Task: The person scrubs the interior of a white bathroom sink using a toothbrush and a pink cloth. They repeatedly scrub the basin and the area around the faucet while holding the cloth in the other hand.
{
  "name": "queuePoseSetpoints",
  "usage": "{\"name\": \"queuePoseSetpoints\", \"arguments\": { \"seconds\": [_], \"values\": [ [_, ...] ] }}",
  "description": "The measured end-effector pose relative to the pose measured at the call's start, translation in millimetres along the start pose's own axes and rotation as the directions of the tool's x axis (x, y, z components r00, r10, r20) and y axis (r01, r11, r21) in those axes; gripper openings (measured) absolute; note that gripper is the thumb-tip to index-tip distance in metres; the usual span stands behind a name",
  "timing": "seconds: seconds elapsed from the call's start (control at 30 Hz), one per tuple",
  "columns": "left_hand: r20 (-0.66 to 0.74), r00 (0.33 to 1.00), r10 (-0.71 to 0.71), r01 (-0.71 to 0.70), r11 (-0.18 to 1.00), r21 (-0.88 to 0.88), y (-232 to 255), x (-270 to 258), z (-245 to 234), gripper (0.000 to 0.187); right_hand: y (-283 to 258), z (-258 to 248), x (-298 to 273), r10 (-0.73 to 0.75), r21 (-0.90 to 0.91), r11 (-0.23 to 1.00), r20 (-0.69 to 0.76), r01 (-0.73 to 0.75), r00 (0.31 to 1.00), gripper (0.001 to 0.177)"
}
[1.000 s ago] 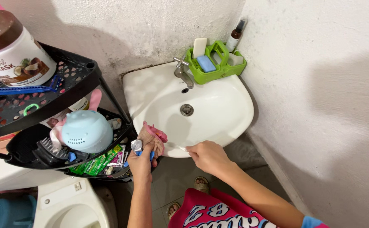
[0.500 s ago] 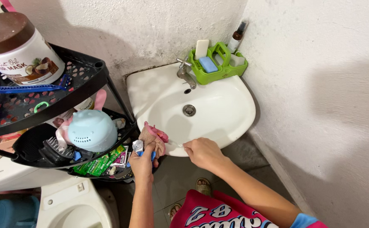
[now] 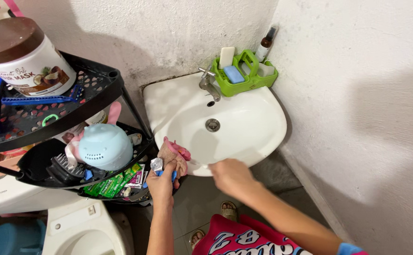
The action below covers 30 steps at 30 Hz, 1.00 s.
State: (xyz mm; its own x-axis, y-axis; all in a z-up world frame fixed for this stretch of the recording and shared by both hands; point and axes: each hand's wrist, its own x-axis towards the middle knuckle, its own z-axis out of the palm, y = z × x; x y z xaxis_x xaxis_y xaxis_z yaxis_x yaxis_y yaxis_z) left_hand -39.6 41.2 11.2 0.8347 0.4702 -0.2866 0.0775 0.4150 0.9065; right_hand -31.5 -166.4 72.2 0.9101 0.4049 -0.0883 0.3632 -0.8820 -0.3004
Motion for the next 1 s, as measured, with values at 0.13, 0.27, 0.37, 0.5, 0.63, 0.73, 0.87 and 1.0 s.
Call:
{"name": "queuePoseSetpoints", "arguments": {
  "seconds": [0.13, 0.27, 0.37, 0.5, 0.63, 0.73, 0.87, 1.0],
  "values": [
    [0.003, 1.0, 0.027, -0.027, 1.0, 0.002, 3, -2, -7, 0.019, 60, -40, -15, 0.305, -0.103, 0.949, 0.079, -0.297, 0.949, 0.018],
    [-0.011, 1.0, 0.018, -0.018, 1.0, -0.002, 3, -4, -11, 0.017, 94, -72, -21, 0.59, -0.174, 0.806, 0.162, -0.565, 0.791, 0.02],
    [-0.003, 1.0, -0.014, 0.014, 1.0, 0.025, 0, -6, -7, 0.018, 63, -51, -17, 0.456, -0.405, 0.83, 0.1, -0.383, 0.884, 0.015],
    [0.026, 1.0, -0.014, 0.013, 1.0, 0.026, -2, -6, 1, 0.019, 9, -10, -2, 0.129, -0.219, 0.971, 0.129, -0.099, 0.983, 0.023],
    [0.033, 0.999, -0.009, 0.009, 1.0, 0.015, -3, -2, -1, 0.017, 30, -14, -2, 0.102, -0.056, 0.993, 0.034, -0.1, 0.994, 0.02],
    [0.021, 1.0, 0.009, -0.01, 1.0, 0.015, -4, 1, -5, 0.019, 73, -38, -2, 0.459, -0.277, 0.872, 0.173, -0.404, 0.872, 0.025],
    [0.034, 0.999, -0.003, 0.003, 1.0, 0.009, -8, 6, -3, 0.018, 73, -32, 14, 0.486, -0.363, 0.841, 0.18, -0.402, 0.855, 0.02],
    [0.052, 0.999, -0.01, 0.008, 0.999, 0.035, -15, 9, 7, 0.018, 34, 5, 27, 0.204, 0.016, 0.978, 0.135, -0.208, 0.97, 0.024]
  ]
}}
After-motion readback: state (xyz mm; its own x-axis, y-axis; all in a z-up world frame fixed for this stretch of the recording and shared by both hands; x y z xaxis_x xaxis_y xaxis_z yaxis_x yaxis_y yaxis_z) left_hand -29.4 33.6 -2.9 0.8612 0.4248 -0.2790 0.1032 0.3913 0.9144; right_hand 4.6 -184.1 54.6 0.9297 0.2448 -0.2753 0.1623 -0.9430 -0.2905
